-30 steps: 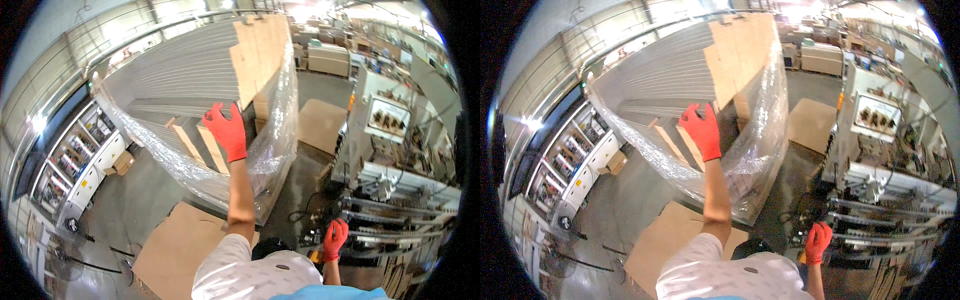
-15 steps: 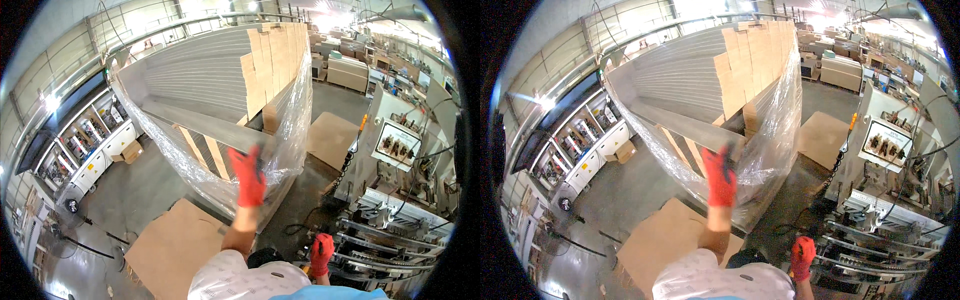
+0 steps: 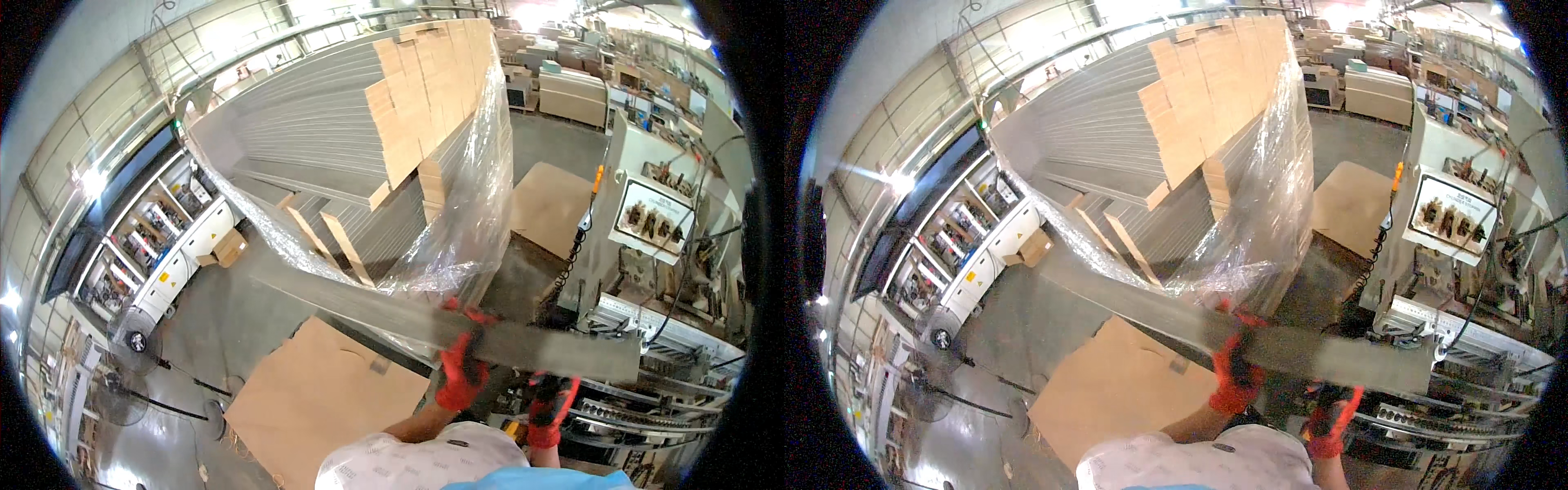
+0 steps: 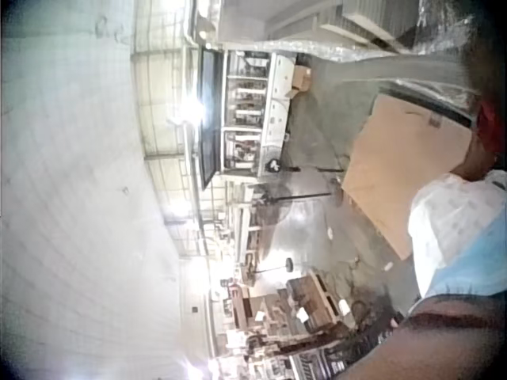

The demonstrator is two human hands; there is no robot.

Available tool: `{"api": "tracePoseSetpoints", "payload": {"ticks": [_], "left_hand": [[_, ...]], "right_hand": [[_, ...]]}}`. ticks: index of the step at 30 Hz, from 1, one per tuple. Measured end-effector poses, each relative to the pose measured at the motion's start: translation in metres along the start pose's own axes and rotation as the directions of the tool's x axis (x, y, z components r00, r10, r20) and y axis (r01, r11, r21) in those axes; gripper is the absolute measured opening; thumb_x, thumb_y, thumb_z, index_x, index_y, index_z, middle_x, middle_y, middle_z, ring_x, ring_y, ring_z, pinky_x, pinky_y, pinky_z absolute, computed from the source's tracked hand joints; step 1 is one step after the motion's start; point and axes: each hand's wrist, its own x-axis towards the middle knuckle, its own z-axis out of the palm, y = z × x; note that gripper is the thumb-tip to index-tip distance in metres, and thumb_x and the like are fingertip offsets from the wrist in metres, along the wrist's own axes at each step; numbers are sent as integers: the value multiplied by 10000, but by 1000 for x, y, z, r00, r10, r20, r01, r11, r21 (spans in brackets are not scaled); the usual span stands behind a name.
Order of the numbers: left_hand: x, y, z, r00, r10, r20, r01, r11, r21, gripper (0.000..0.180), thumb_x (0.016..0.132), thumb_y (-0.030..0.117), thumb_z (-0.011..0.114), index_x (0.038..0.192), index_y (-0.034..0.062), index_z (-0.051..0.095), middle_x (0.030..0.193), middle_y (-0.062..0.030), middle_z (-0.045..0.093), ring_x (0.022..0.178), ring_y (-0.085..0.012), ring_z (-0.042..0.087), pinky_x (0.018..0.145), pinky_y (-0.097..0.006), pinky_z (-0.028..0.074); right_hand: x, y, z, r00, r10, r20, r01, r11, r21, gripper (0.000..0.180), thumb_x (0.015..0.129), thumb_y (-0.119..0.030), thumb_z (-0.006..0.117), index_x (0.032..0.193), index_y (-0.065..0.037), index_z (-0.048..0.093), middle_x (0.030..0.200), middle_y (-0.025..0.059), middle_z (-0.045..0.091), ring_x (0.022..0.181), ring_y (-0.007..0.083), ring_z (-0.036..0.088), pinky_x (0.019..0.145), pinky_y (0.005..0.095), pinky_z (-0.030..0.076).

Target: The person adjusts machine components and repeatedly takes metal profiles from a pallet stack to feed them into the machine.

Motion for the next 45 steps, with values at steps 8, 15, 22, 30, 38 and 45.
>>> {"api": "tracePoseSetpoints", "payload": {"ticks": [8,15,22,30,38,45], "left_hand": [[-1,5,-32,696,-706,132,647,537,-541,432,940,387,623,1252,95,559,1107,-83,651,1016,-250,599,894,-397,490],[57,-67,-72,977,-210,-44,214,964,157,547,1002,360,438,1466,70,432,1425,-146,518,1263,-300,528,1102,-474,400],[43,-201,-205,862,-425,276,202,787,583,494,967,205,545,1421,29,460,1365,-175,552,1194,-315,572,1052,-450,440],[67,-266,-293,890,-304,339,-189,429,883,531,901,56,521,1423,-2,444,1395,-216,522,1252,-321,538,1084,-431,405],[64,-295,-267,873,-431,230,297,842,450,524,947,110,480,1456,11,411,1438,-214,482,1266,-326,522,1104,-430,375],[56,-284,-211,806,-562,187,512,820,257,503,1000,159,453,1486,47,388,1487,-200,426,1290,-308,495,1095,-425,382]], "right_hand": [[-44,-55,-111,690,158,-706,43,965,258,460,1010,-371,480,1354,-68,517,1237,133,628,1140,268,602,1010,447,464],[-101,-51,-306,85,-37,-996,122,992,-26,429,951,-452,621,1165,-80,611,1055,79,674,933,230,642,895,426,514],[-53,-2,-365,311,-136,-941,-259,940,-222,284,880,-267,709,996,-26,612,902,77,661,789,191,618,715,355,510],[43,22,-311,291,-401,-869,-653,580,-487,495,763,-134,710,1193,-31,487,1058,254,654,964,434,643,813,448,517],[55,37,-352,469,-424,-775,-746,280,-604,466,788,-192,622,1183,27,504,1150,318,540,1059,495,557,898,492,493],[37,13,-372,625,-458,-632,-639,163,-751,361,789,-115,593,1106,32,504,1084,311,541,1053,495,540,922,507,469]]}}
